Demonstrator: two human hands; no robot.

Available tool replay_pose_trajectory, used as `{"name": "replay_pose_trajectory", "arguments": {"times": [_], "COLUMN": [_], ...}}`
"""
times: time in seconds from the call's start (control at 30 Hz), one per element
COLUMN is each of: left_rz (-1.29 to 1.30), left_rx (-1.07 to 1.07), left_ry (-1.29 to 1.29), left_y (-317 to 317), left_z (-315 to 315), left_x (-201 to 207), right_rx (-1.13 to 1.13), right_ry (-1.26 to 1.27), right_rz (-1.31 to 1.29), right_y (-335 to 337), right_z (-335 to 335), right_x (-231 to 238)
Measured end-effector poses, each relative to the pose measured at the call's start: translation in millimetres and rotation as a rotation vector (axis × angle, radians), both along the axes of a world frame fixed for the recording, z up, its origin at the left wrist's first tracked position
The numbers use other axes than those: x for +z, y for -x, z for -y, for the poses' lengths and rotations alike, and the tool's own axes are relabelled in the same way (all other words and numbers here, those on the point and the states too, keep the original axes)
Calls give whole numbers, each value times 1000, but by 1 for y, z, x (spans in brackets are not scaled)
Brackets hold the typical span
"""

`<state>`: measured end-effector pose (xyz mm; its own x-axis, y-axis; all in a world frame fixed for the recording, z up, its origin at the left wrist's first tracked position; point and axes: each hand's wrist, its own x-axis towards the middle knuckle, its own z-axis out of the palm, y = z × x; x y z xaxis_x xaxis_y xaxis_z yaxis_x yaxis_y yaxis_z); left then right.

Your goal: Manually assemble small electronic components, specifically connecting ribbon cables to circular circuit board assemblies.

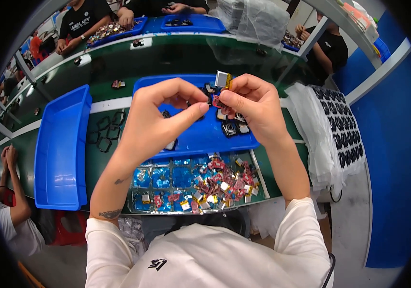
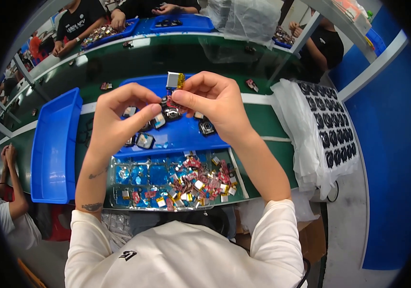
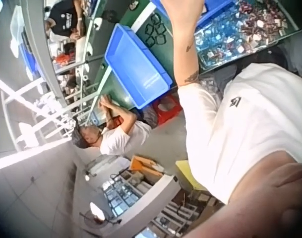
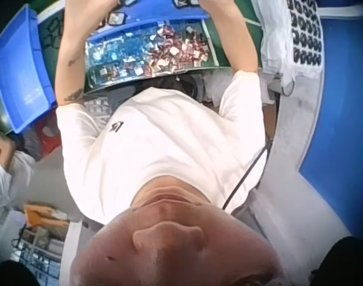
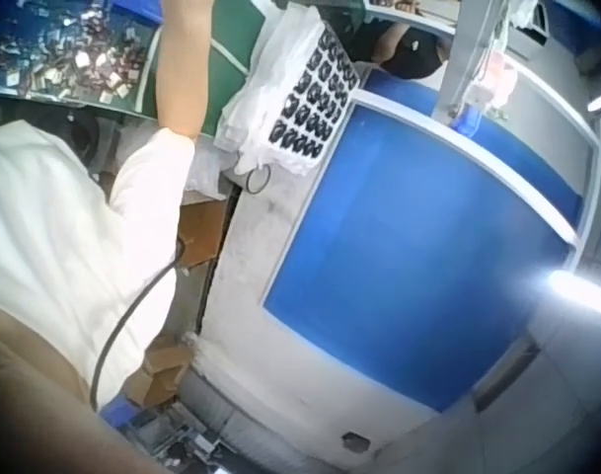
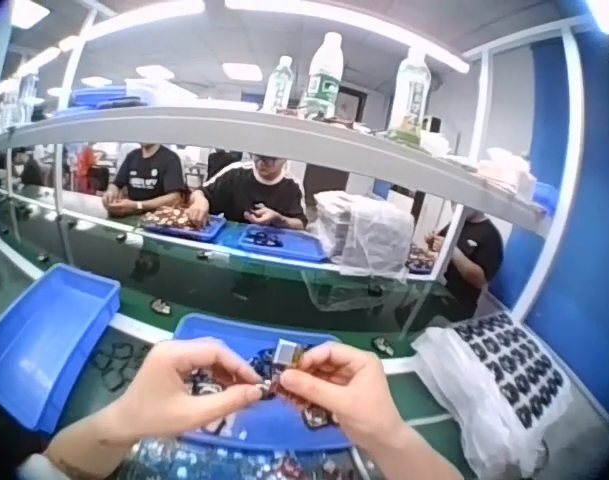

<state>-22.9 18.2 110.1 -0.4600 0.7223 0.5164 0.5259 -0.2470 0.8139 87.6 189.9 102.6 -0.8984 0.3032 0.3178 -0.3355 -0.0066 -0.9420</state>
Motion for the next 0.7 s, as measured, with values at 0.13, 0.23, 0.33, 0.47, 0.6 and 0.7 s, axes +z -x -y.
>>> {"name": "replay_pose_trajectory", "arguments": {"times": [0.13,0.23,0.33,0.47,0.6,0.7], "left_rz": [-10,78,-16,-264,-627,-658], "left_rx": [53,95,109,134,264,279], "left_ry": [-82,-76,-71,-174,-228,-245], "left_y": [0,-2,1,1,-2,-2], "left_z": [-3,-5,-6,-13,-14,-16], "left_x": [-4,-8,-11,-9,-6,-8], "right_rx": [19,39,102,168,148,152], "right_ry": [39,76,344,394,425,451], "right_rz": [-24,-11,-3,7,-28,-36], "right_y": [10,13,12,10,10,10], "right_z": [6,11,12,5,8,7], "right_x": [3,-5,-5,-4,0,-2]}}
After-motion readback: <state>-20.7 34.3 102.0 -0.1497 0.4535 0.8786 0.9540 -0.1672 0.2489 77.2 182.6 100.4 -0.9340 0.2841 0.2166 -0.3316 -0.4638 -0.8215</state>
